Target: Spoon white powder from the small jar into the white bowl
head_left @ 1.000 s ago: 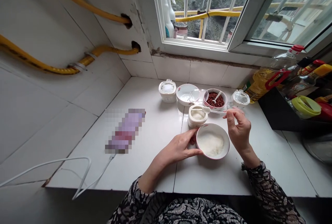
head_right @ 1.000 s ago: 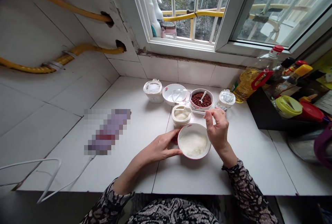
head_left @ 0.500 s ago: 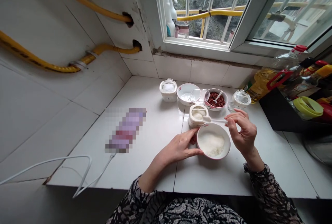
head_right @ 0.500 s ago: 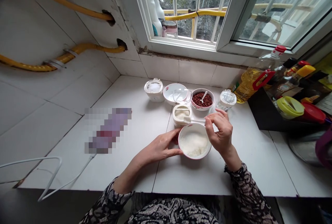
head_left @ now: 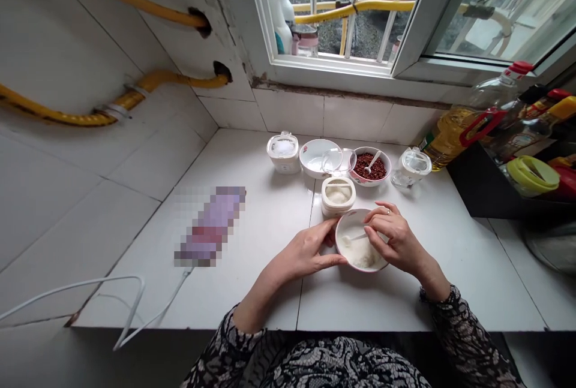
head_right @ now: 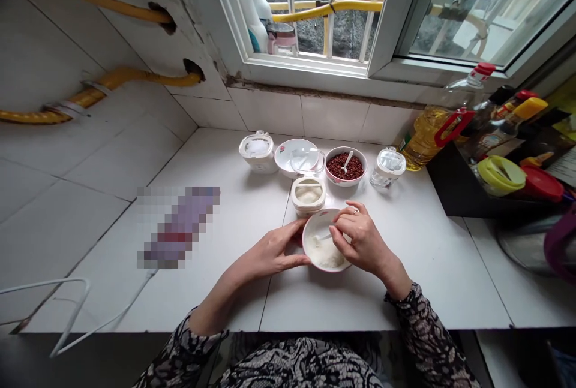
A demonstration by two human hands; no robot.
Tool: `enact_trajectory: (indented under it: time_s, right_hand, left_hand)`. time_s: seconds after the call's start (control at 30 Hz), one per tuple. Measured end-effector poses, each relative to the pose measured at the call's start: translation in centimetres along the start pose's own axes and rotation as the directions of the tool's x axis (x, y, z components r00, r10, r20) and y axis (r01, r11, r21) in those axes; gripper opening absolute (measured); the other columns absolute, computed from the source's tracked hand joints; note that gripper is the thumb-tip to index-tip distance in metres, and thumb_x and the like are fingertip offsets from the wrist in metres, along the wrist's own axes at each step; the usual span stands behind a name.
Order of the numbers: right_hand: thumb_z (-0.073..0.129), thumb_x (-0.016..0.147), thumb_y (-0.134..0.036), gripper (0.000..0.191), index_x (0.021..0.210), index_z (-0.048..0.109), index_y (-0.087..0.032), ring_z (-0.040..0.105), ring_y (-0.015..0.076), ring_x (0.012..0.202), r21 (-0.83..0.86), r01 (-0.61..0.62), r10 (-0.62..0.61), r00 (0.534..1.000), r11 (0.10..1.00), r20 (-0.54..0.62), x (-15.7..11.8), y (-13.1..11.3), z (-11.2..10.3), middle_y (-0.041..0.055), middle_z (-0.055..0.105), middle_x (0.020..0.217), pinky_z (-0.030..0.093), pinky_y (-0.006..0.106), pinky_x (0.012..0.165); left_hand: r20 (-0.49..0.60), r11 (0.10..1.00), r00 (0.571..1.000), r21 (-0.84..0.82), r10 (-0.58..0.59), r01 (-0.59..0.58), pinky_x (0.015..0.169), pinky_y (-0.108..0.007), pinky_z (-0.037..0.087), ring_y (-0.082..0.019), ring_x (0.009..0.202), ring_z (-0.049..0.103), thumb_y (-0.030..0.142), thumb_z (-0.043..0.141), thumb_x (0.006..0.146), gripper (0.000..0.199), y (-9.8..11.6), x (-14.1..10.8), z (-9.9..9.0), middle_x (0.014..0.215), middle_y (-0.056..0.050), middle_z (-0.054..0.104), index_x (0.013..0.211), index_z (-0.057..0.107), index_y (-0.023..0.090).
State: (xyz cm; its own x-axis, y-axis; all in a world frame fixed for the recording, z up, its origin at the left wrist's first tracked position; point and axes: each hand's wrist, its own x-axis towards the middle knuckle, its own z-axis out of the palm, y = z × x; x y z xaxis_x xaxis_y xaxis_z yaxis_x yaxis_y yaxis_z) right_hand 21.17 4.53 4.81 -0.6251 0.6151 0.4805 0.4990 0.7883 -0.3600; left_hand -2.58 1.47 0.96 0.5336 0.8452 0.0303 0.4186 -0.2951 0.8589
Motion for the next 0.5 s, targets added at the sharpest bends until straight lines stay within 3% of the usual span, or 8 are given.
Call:
enact_trajectory:
  time_s: [0.23,0.5]
  right_hand:
    - [0.050,0.094,-0.019,0.027,0.067,0.054,-0.023,0.065,0.0166,0.068,0.071,-0.163,0.168,0.983,0.984,-0.076,-0.3,0.5,0.0,-0.0009,0.067,0.066,0.047,0.049,0.100]
    - [0.053,0.095,-0.031,0.036,0.061,0.059,-0.022,0.066,0.0179,0.069,0.303,-0.344,0.387,0.917,0.889,-0.095,-0.8,1.1,-0.1,0.0000,0.068,0.065,0.047,0.049,0.104]
  left_hand:
    - [-0.002,1.000,1.000,0.011,0.008,-0.008,0.090,-0.042,0.055,-0.026,0.100,0.066,0.057,0.066,0.088,0.070,-0.2,-0.1,0.1,0.119,-0.012,0.067,0.143,0.044,0.019]
    - [0.005,1.000,1.000,-0.001,-0.003,0.003,0.093,-0.042,0.054,-0.027,0.103,0.066,0.057,0.067,0.088,0.073,-0.2,0.0,0.1,0.122,-0.012,0.067,0.145,0.042,0.018]
